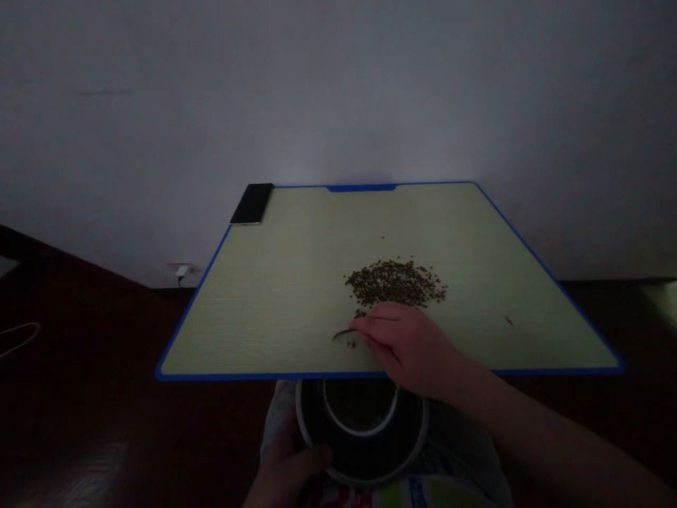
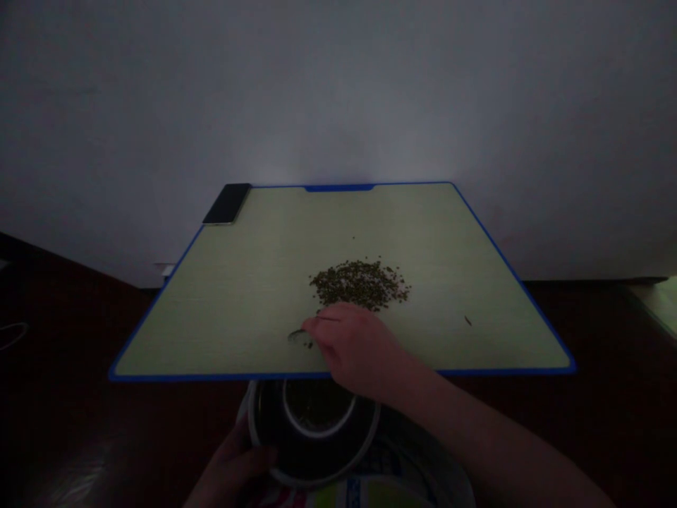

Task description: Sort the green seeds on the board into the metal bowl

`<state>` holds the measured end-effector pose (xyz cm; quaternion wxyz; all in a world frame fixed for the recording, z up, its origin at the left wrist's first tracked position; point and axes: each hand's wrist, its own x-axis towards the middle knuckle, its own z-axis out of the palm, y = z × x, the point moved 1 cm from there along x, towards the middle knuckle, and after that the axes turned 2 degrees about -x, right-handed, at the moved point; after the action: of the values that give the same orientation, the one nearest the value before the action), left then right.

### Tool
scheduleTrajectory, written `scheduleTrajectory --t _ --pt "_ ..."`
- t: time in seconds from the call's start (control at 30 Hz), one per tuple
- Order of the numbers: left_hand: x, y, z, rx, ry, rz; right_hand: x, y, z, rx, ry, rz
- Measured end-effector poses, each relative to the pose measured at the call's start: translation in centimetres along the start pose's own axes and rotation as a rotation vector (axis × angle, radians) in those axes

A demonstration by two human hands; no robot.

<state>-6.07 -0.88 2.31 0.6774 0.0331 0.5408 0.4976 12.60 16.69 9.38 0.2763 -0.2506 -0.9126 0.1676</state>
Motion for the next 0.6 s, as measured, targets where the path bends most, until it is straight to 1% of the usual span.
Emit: scheduleTrajectory --t 0.1,0.23,0.43,0.6 --pt "0.1 -0.2 -0.2 -0.005 0.023 -0.011 0.0 -0.4 -0.1 0.030 -0.028 -0.011" --pt "0.3 -0.3 -0.3 -0.017 0.001 0.017 -0.8 -1.4 -0.3 0.052 -0.050 -0.034" --pt "0.2 -0.3 -0.2 -0.006 0.008 0.006 -1.9 -2.6 -0.7 0.015 0.015 -0.102" --pt "0.3 -0.3 -0.1 -0.007 0.004 0.007 -3.3 -2.7 -0.7 -0.040 0.013 -0.111"
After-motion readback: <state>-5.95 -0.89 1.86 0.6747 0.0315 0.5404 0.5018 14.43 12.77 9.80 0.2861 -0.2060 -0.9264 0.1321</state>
